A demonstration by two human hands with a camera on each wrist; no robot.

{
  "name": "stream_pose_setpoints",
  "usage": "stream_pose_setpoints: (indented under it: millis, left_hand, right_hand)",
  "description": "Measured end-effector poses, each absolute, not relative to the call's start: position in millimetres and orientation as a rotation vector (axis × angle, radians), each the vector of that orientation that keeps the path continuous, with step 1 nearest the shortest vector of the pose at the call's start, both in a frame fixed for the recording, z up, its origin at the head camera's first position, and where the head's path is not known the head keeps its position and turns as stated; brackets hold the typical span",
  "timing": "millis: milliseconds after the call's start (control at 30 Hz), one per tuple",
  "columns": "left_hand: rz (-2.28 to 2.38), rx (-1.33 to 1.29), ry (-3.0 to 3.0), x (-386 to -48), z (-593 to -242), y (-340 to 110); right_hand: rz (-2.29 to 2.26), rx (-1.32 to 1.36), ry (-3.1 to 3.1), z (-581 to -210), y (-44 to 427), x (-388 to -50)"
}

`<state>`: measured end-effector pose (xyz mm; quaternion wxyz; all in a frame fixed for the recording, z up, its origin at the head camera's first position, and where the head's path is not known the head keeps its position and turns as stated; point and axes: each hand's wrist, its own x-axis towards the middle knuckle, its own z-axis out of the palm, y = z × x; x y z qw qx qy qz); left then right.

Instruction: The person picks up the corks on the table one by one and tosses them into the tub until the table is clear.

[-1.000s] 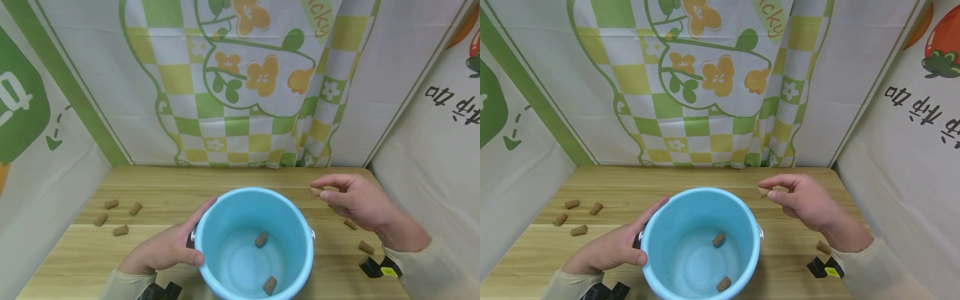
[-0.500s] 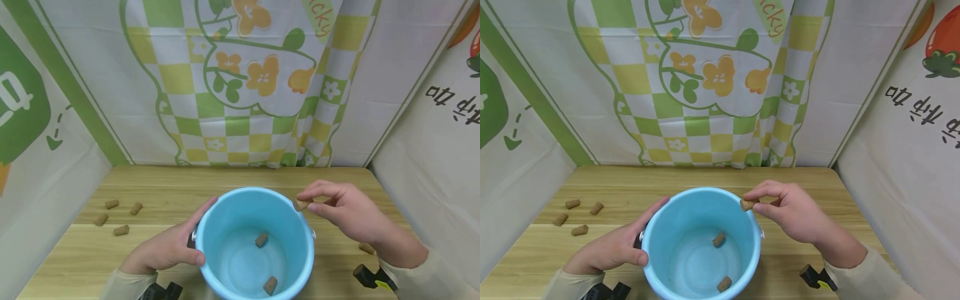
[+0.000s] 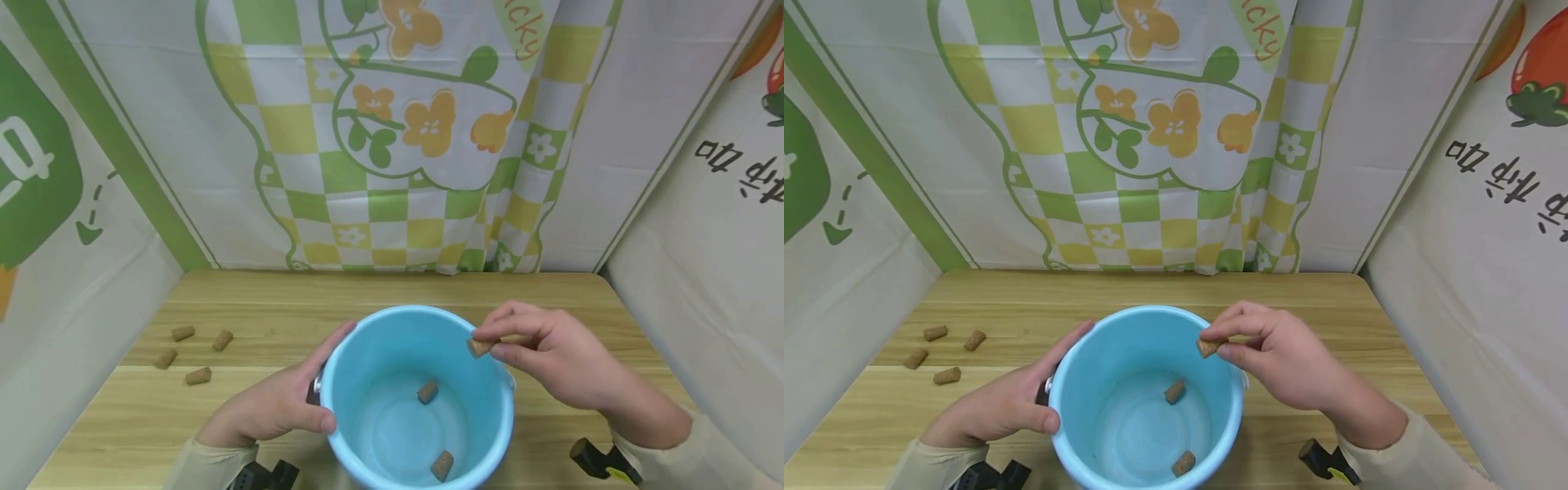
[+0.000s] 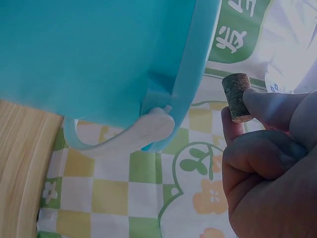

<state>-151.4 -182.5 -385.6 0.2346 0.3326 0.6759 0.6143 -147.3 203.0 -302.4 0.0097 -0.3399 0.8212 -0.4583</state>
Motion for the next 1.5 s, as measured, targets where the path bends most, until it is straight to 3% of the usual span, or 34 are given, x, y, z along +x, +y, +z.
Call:
stream_pose_setpoints:
  millis: [500, 1500]
  left_hand:
    - [1.665, 0.883, 1.888, -150.0, -383.8, -181.6]
    - [1.685, 0.917, 1.852, -151.9, -386.9, -183.1]
  right_hand:
    - [-1.447, -1.259, 2.514, -305.0, 194.0, -139.0]
    - [-1.341, -1.136, 2.622, -307.7, 194.9, -138.2]
